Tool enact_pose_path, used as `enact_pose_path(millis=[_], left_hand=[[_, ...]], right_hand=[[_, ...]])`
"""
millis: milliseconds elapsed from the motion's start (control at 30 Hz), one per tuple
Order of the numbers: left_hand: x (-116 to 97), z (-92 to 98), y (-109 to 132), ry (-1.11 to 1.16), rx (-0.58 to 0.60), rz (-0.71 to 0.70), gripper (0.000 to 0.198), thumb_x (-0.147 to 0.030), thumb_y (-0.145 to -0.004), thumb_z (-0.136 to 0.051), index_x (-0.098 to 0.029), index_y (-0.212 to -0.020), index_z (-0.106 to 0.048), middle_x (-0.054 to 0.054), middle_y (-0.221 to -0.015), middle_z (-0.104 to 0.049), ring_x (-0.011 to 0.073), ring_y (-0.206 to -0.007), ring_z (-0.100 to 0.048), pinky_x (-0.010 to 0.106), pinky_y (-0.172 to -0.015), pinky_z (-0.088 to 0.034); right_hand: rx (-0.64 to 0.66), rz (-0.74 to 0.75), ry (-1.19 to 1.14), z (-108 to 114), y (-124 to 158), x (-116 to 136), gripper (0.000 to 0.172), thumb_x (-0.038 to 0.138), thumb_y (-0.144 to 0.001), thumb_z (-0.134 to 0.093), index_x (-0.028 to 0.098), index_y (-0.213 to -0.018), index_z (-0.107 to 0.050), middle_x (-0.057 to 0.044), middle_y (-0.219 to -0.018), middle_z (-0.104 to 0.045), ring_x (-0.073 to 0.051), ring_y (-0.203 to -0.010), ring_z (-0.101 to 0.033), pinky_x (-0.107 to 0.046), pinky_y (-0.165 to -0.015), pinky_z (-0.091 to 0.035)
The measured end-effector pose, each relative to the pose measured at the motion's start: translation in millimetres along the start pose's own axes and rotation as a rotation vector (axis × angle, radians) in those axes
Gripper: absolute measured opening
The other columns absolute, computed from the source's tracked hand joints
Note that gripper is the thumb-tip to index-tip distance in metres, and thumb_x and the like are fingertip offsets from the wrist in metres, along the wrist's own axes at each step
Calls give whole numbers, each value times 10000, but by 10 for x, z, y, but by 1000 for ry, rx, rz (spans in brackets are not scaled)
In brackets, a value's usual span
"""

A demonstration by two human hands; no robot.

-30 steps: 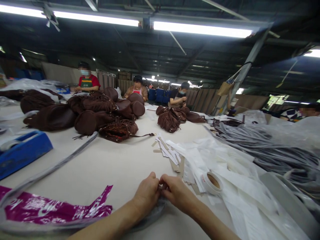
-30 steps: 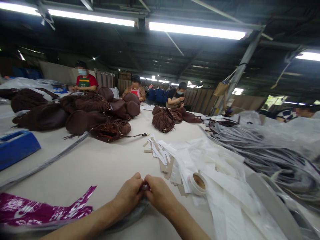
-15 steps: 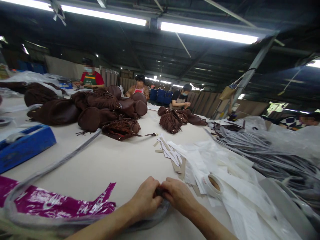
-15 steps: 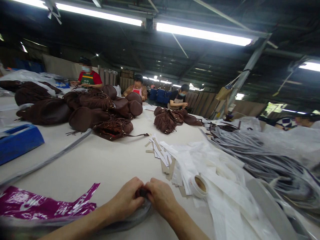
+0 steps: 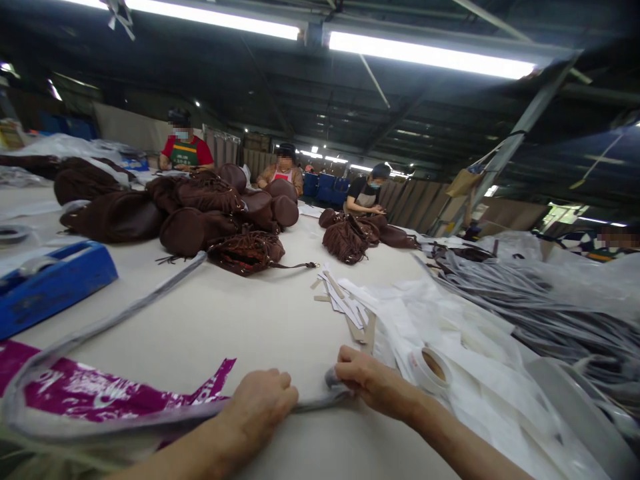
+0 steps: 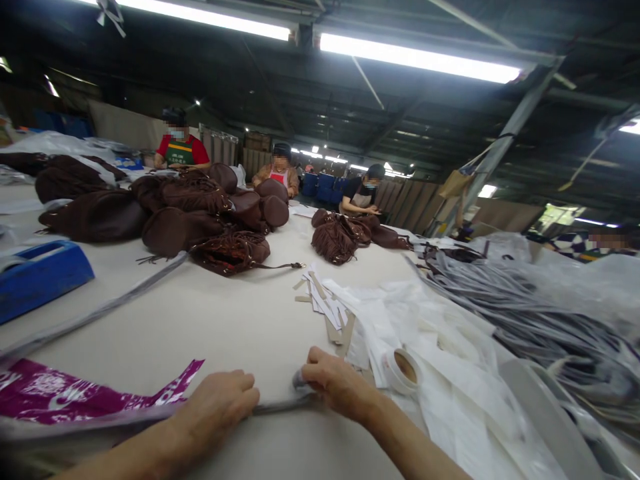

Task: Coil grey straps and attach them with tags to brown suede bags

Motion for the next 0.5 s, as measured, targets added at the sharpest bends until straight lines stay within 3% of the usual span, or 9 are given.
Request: enact_pose_path(millis=[133,267,367,500], left_hand=[[133,270,-84,-101,-34,-67,92,-146,-889,-546,-190,-818,-586,30,-847,-637,217,-765,-593,317,-632,-467],[133,447,-246,-167,-133,-185,74,-155,-879,-574,-202,-822,-576,15,-848,-626,215,-796,-564,325,-659,-436],[104,430,-396,-182,-169,-247,86,-170,-876,-579,-202,-796,-577,15,-807,-613,207,-786,-544,317,-653,-418],[34,341,-578,-170,-163,-264,115,-166,-849,-595,-191,-736,-594,34,-798,-608,206,-793,-540,306,-649,-433]], right_hand=[[95,72,218,38,27,145,217,2,-786,-477,198,-754,-565,20,-840,-520,-87,-574,-421,-248,-507,-240],[192,127,383,25,-6,302,208,-1,-728,-542,204,-753,-565,26,-803,-532,-91,-507,-378,-271,-449,-172],[173,192,416,0,4,424,189,21,-775,-555,209,-757,-561,25,-795,-538,-101,-517,-403,-279,-440,-175],[30,228,467,-74,76,551,219,58,-857,-541,202,-691,-548,2,-735,-537,-144,-608,-482,-318,-481,-223]])
Point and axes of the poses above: each hand's wrist, its own y-axis away from the middle knuckle, its own z-axis out of the back of the hand, x = y × z, the point moved 8 cm from there along -y, towards the middle knuckle
